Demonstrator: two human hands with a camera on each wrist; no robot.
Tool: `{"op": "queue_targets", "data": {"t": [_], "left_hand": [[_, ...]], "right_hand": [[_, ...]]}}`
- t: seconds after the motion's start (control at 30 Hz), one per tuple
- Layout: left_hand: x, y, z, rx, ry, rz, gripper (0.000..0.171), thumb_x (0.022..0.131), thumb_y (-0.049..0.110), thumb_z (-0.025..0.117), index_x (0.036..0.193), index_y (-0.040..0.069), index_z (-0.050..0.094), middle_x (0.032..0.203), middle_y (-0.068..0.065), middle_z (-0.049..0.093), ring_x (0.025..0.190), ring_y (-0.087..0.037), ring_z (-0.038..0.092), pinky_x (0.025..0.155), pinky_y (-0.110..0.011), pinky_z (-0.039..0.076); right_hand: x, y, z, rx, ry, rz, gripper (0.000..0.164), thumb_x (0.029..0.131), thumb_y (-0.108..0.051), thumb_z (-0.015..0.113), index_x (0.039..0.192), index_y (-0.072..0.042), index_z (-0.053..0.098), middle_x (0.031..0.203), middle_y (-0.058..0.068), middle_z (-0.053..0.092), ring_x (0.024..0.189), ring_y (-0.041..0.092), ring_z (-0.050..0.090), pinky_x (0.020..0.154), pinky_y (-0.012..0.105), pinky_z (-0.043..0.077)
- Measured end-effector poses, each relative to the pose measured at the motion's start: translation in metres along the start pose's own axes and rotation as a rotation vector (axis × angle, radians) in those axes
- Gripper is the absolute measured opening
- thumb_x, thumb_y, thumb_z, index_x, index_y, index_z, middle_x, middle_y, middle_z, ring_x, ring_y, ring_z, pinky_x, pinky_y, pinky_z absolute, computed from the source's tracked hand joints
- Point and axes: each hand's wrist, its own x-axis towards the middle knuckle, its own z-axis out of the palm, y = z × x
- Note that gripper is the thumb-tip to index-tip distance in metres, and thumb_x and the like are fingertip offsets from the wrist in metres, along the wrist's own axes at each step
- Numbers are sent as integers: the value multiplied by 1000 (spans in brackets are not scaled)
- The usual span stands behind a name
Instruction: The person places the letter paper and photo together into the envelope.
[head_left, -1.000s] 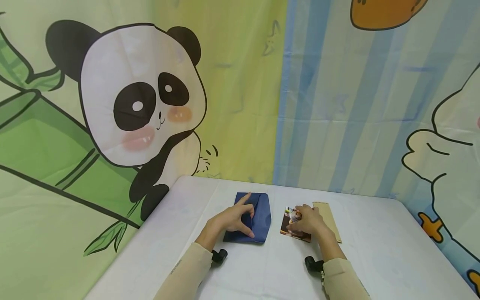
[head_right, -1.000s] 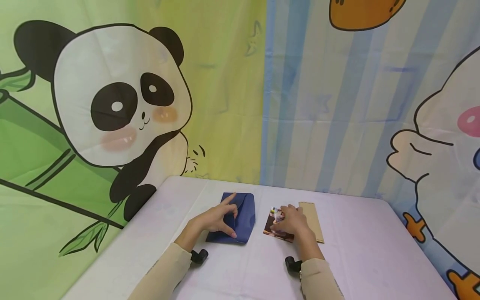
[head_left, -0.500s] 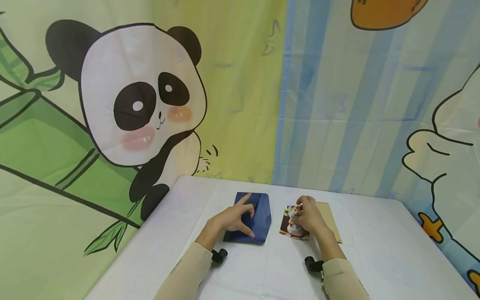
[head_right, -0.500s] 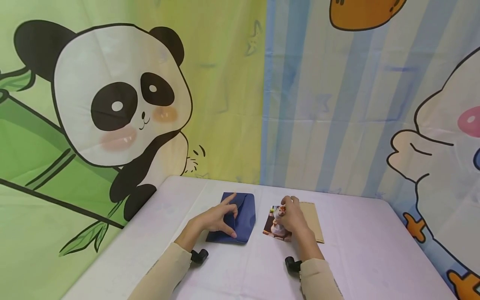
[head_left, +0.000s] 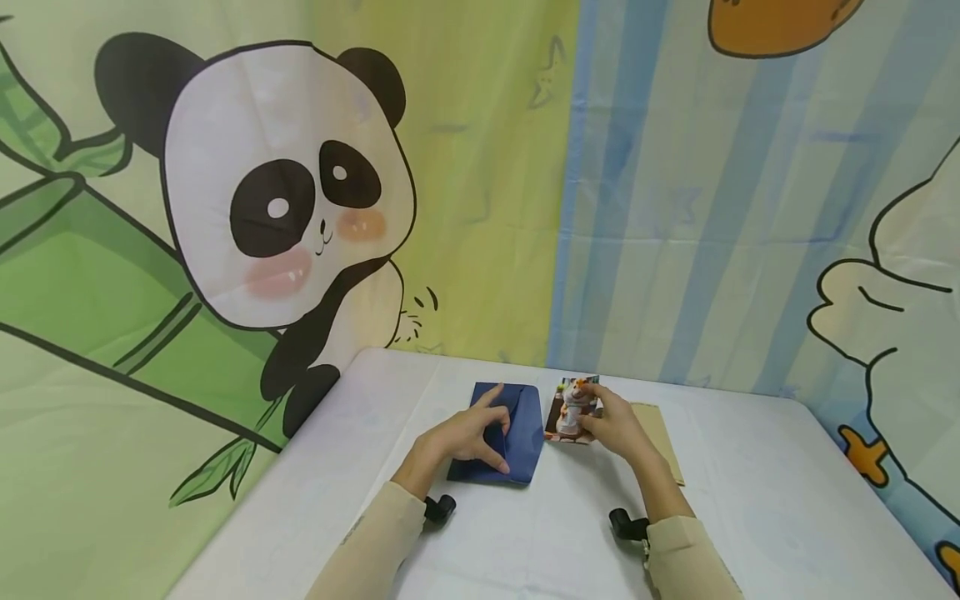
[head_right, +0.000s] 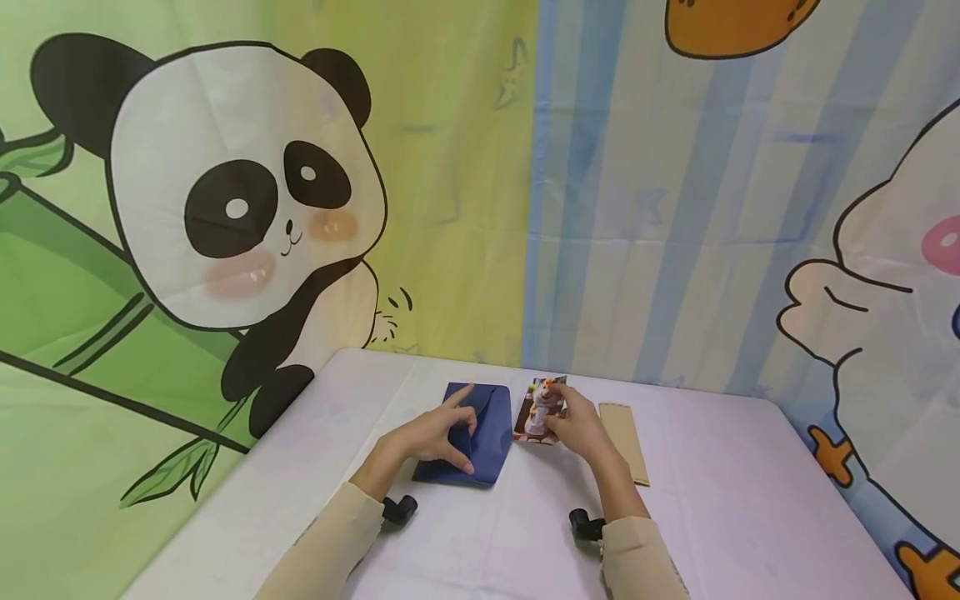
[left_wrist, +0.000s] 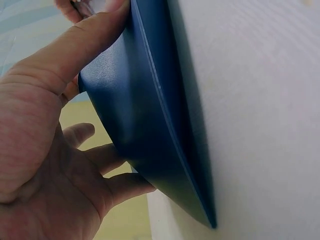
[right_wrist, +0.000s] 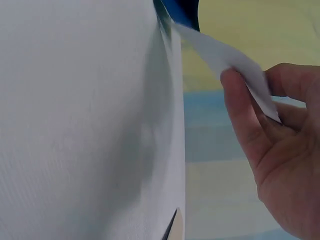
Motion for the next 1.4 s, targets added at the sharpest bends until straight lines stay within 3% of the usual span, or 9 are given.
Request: {"op": "queue_targets", "data": {"t": [0.13, 0.3, 0.43, 0.53, 0.73, 0.87, 1.0, 1.17, 1.4], "left_hand": [[0, 1, -1, -9, -1, -5, 52, 66, 45, 98, 96, 32, 57, 177, -7, 3, 153, -46, 33, 101, -50, 49], [0, 2, -1, -4, -1, -3, 52, 67, 45, 98, 96, 31, 58, 177, -8, 3, 154, -46, 32, 104, -51, 49], [0, 3, -1, -7, -3, -5, 51, 67, 44, 98, 96, 30, 58, 177, -8, 3, 154, -45, 31, 106, -53, 48], [1, 2, 0, 6, -4, -13, 52, 67, 46, 98, 96, 31, 58, 177, -6, 2, 154, -44, 33, 104, -52, 49], [1, 0, 1, 34, -2, -11, 53, 66, 48, 98, 96, 34, 56, 178, -5, 2, 152, -42, 38, 101, -47, 51], [2, 0, 0, 32, -5, -8, 53, 66, 48, 97, 96, 33, 57, 177, -7, 3, 151, -42, 39, 99, -47, 51], [2, 1, 0, 19, -12, -22, 52, 67, 48, 97, 97, 34, 57, 177, -6, 3, 153, -42, 35, 103, -51, 49], [2, 1, -1, 18, -12, -21, 51, 67, 48, 97, 96, 33, 57, 177, -6, 3, 152, -42, 37, 100, -49, 49], [2, 0, 0, 22, -10, -19, 51, 68, 48, 97, 97, 33, 57, 177, -1, 0, 146, -43, 45, 90, -42, 50]], "right_hand": [[0, -4, 0, 103, -91, 20, 69, 96, 5, 65, 158, -2, 37, 147, 31, 50, 76, 19, 71, 72, 50, 61], [0, -6, -2, 97, -25, 32, 74, 94, -1, 72, 159, -5, 37, 152, 28, 48, 78, 19, 74, 74, 50, 62], [0, -7, -3, 117, -4, 31, 76, 94, -5, 75, 160, -8, 37, 135, 27, 62, 80, 30, 77, 75, 50, 62], [0, -11, -3, 156, -8, 16, 77, 94, -5, 75, 161, -11, 38, 104, 22, 72, 73, 30, 76, 70, 45, 62], [0, -18, 1, 184, 23, -46, 77, 92, -5, 78, 159, -12, 41, 56, 6, 59, 52, 16, 61, 52, 27, 50], [0, -21, 4, 231, 59, -101, 78, 91, -1, 77, 160, -7, 39, 107, 19, 69, 59, 13, 65, 53, 24, 51], [0, -22, 4, 274, 104, -157, 79, 91, 4, 76, 160, -3, 37, 152, 25, 44, 68, 6, 65, 56, 20, 52], [0, -26, 7, 191, 101, -143, 77, 89, 5, 77, 157, -1, 41, 149, 27, 50, 69, 8, 69, 55, 22, 52], [2, -25, 25, -14, -69, 29, 71, 94, -6, 72, 158, -6, 41, 124, 23, 70, 56, 24, 71, 58, 40, 58]]}}
